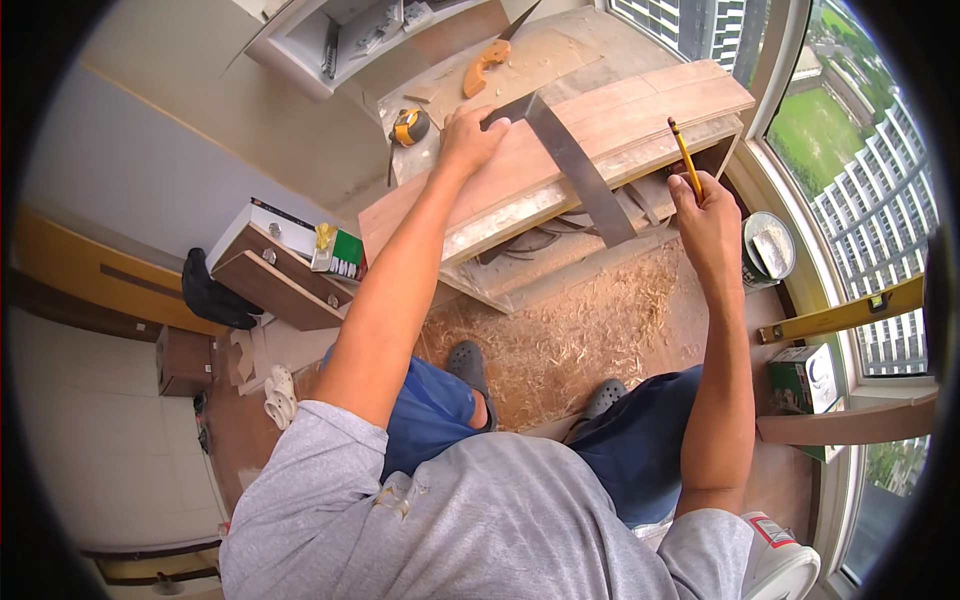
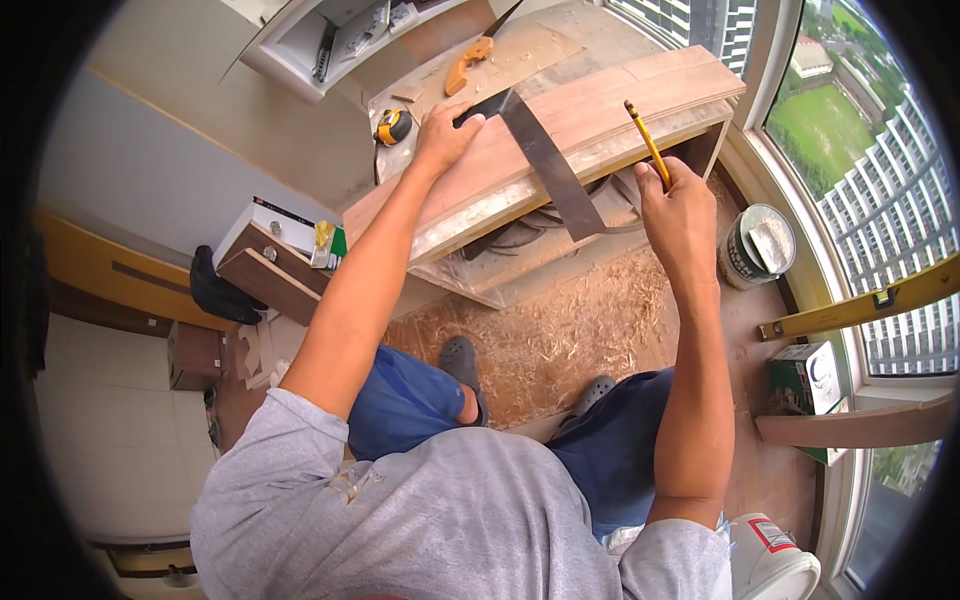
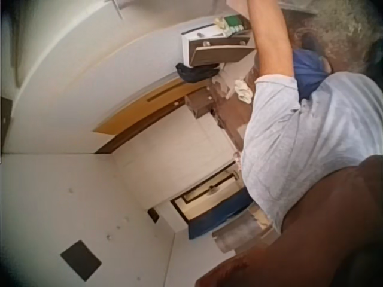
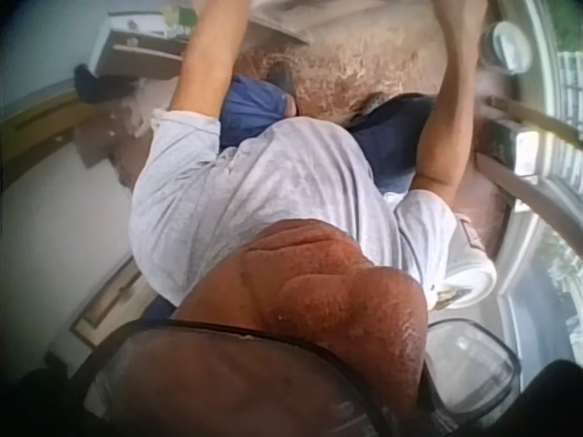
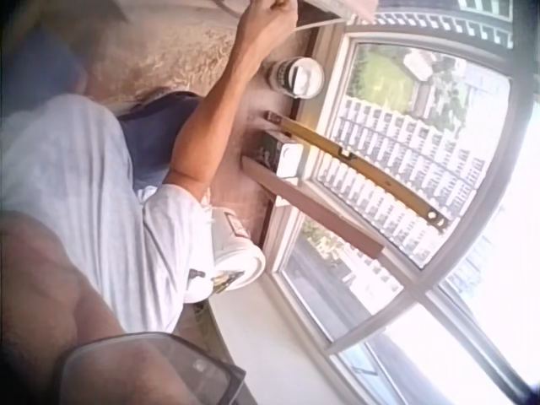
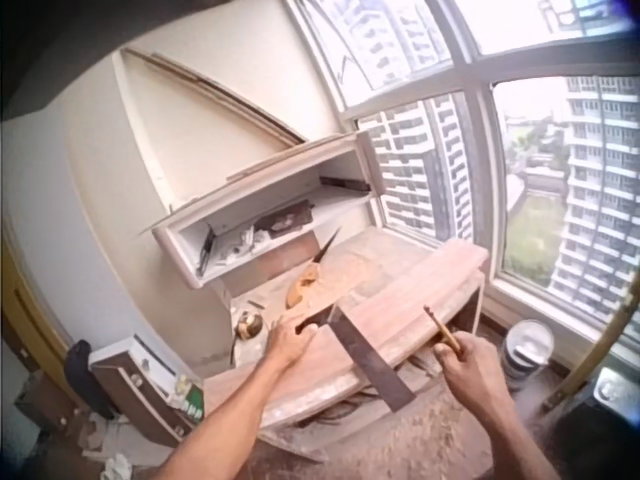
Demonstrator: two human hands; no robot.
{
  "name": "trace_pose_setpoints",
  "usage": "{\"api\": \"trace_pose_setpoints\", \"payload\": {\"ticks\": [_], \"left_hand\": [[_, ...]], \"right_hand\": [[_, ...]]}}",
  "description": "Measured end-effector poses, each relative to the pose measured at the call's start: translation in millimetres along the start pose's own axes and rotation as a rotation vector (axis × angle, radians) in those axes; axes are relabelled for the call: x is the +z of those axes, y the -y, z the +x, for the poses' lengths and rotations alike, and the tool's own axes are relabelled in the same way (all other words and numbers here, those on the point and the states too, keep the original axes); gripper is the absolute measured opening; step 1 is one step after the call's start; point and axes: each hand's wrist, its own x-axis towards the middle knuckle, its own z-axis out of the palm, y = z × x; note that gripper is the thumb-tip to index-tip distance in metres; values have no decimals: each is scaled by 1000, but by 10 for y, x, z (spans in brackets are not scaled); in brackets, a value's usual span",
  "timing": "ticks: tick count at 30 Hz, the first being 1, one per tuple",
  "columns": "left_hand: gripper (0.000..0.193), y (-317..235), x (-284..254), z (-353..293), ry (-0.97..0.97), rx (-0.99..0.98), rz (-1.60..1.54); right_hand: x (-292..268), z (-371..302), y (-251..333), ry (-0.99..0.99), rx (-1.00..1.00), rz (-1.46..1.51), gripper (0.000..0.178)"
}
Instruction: The person measures a piece of wood with a tape measure, marks it with a pencil using a square for a straight line, and then cuts the wood along the mark with a hand saw before sanding the cut edge with a sanding block.
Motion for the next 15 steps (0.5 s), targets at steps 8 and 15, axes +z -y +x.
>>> {"api": "trace_pose_setpoints", "payload": {"ticks": [8, 15], "left_hand": [[55, 38, 31, 17, -98, 127, -10], [54, 42, 22, 17, -29, 25, -72]], "right_hand": [[-57, -34, 113, 10, -2, -6, 33], [-65, -50, 135, -1, 0, 31, 34]]}}
